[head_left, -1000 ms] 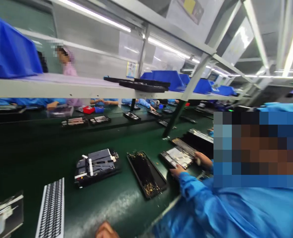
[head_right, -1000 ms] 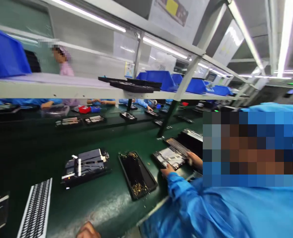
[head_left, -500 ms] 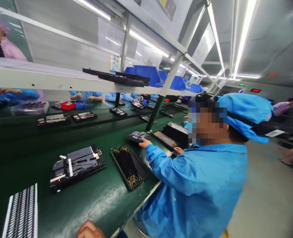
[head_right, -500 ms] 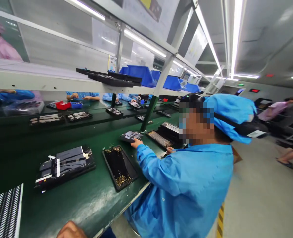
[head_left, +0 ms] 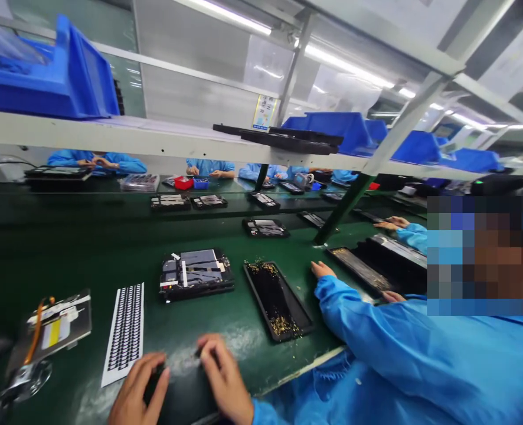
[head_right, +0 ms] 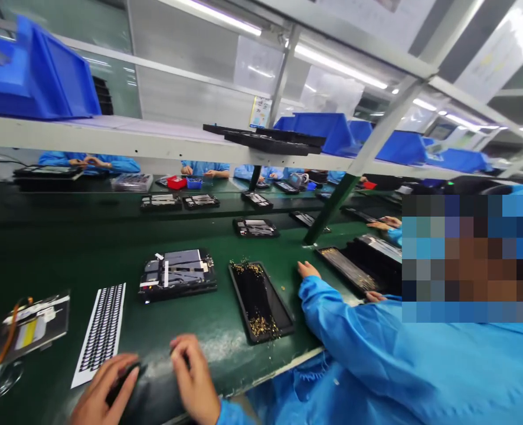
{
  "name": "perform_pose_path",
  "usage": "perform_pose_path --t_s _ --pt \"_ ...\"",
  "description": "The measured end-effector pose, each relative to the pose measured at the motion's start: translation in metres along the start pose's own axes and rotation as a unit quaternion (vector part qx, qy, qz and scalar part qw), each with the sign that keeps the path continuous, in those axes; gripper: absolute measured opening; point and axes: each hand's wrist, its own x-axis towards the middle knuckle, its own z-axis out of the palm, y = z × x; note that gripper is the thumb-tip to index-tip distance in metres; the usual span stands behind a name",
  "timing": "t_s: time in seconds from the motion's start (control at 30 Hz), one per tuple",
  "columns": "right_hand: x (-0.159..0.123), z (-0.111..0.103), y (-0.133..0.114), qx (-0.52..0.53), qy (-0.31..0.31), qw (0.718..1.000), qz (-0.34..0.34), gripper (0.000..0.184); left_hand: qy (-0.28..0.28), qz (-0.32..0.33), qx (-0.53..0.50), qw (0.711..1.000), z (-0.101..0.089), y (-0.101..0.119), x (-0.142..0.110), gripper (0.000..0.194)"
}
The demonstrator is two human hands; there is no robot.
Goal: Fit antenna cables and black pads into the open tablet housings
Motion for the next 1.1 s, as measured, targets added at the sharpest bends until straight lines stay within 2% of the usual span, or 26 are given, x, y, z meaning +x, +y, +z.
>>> perform_pose_path --t_s 0.07,0.13,0.17,0.23,0.33,0.5,0.7,0.9,1.1 --pt "0.031 -0.024 0.004 -0.029 0.086 0.996 0.014 0.026 0.045 -0.008 -0.021 0.999 0.002 0.01 0.028 0.041" --pt "0.066 -0.048 0.018 -0.069 0.17 0.983 0.002 0.031 0.063 -0.047 -0.069 0.995 0.011 0.01 0.06 0.049" --pt "0.082 -0.058 0.027 -0.077 0.192 0.978 -0.002 0.035 0.07 -0.072 -0.093 0.991 0.018 0.008 0.076 0.053" --pt "0.107 -0.071 0.045 -0.085 0.212 0.974 -0.008 0.04 0.084 -0.097 -0.111 0.986 0.033 -0.003 0.104 0.061" --pt "0.121 -0.073 0.065 -0.082 0.206 0.975 -0.009 0.042 0.085 -0.107 -0.123 0.983 0.053 -0.02 0.128 0.065" --pt "0.111 -0.063 0.073 -0.083 0.209 0.974 -0.014 0.036 0.071 -0.111 -0.162 0.978 0.069 -0.038 0.127 0.073" --pt "0.108 -0.066 0.072 -0.107 0.234 0.966 -0.013 0.036 0.075 -0.089 -0.189 0.975 0.074 -0.041 0.124 0.072" --pt "0.099 -0.069 0.084 -0.099 0.231 0.967 0.04 0.048 0.1 -0.07 -0.165 0.979 0.077 -0.034 0.118 0.066" --pt "0.09 -0.075 0.09 -0.099 0.219 0.966 0.101 0.057 0.111 -0.079 -0.138 0.981 0.078 -0.031 0.107 0.062"
